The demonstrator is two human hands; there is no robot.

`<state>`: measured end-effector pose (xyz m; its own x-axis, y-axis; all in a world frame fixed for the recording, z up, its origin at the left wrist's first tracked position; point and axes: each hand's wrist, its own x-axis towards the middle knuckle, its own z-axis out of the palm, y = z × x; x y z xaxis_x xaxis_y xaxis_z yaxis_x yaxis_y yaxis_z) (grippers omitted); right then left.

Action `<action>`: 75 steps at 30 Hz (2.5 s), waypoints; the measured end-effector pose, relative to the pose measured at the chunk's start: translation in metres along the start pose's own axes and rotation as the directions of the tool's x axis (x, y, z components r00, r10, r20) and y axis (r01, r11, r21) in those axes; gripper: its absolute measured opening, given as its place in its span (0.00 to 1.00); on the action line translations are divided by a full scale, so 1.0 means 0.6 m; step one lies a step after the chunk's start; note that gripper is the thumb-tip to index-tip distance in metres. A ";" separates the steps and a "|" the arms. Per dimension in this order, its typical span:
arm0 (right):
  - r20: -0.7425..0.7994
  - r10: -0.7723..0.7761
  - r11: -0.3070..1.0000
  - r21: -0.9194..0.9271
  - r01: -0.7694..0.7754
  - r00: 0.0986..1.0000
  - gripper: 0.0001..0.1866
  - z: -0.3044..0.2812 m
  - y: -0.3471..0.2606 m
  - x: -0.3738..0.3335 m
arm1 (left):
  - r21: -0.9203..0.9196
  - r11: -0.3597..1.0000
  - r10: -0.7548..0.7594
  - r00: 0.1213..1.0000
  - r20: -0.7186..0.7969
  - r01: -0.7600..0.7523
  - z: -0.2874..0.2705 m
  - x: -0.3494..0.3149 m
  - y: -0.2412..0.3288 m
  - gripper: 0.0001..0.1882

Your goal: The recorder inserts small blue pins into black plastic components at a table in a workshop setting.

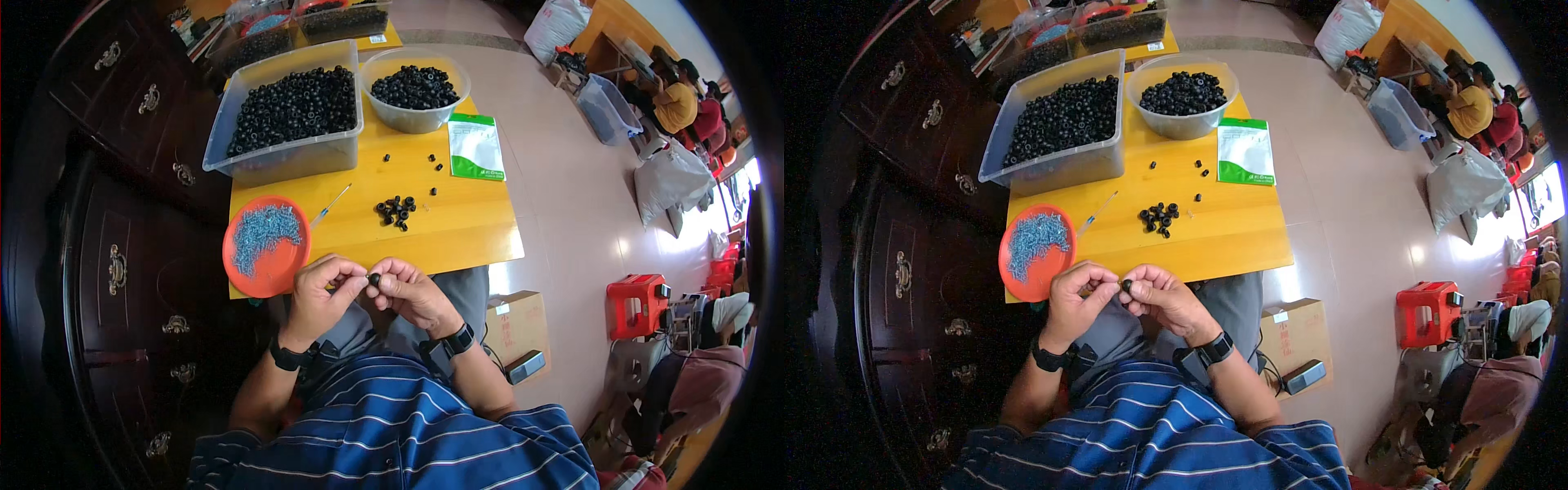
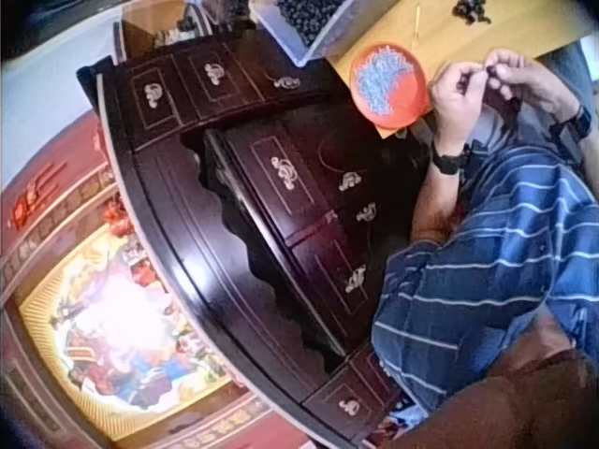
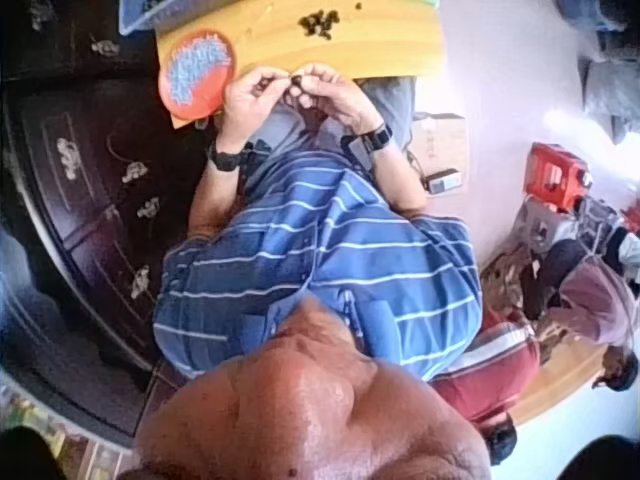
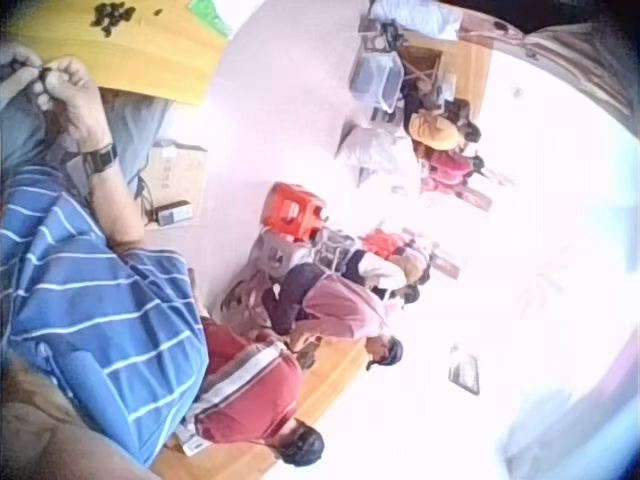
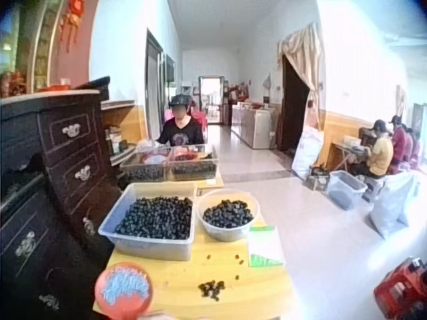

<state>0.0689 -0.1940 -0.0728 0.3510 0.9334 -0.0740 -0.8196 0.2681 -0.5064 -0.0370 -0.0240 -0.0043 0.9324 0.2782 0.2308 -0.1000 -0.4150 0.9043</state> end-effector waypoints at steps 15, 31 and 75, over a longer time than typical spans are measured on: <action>-0.090 0.026 0.994 0.109 -0.017 0.996 0.11 0.006 0.001 0.004 | -0.045 0.999 0.024 0.999 -0.026 -0.026 0.013 -0.004 -0.015 0.06; -0.093 0.031 0.993 0.115 -0.020 0.995 0.10 0.005 0.012 0.010 | -0.011 0.999 -0.030 0.999 0.010 0.030 0.002 -0.004 -0.011 0.06; -0.090 0.018 0.988 0.154 -0.004 0.996 0.12 0.003 0.031 0.009 | 0.168 0.972 0.170 0.985 -0.018 -0.165 0.009 0.000 -0.010 0.10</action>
<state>0.0548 -0.1833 -0.0814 0.3755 0.9129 -0.1599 -0.8809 0.2979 -0.3677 -0.0343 -0.0260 -0.0118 0.8954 0.2187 0.3879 -0.1926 -0.5952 0.7802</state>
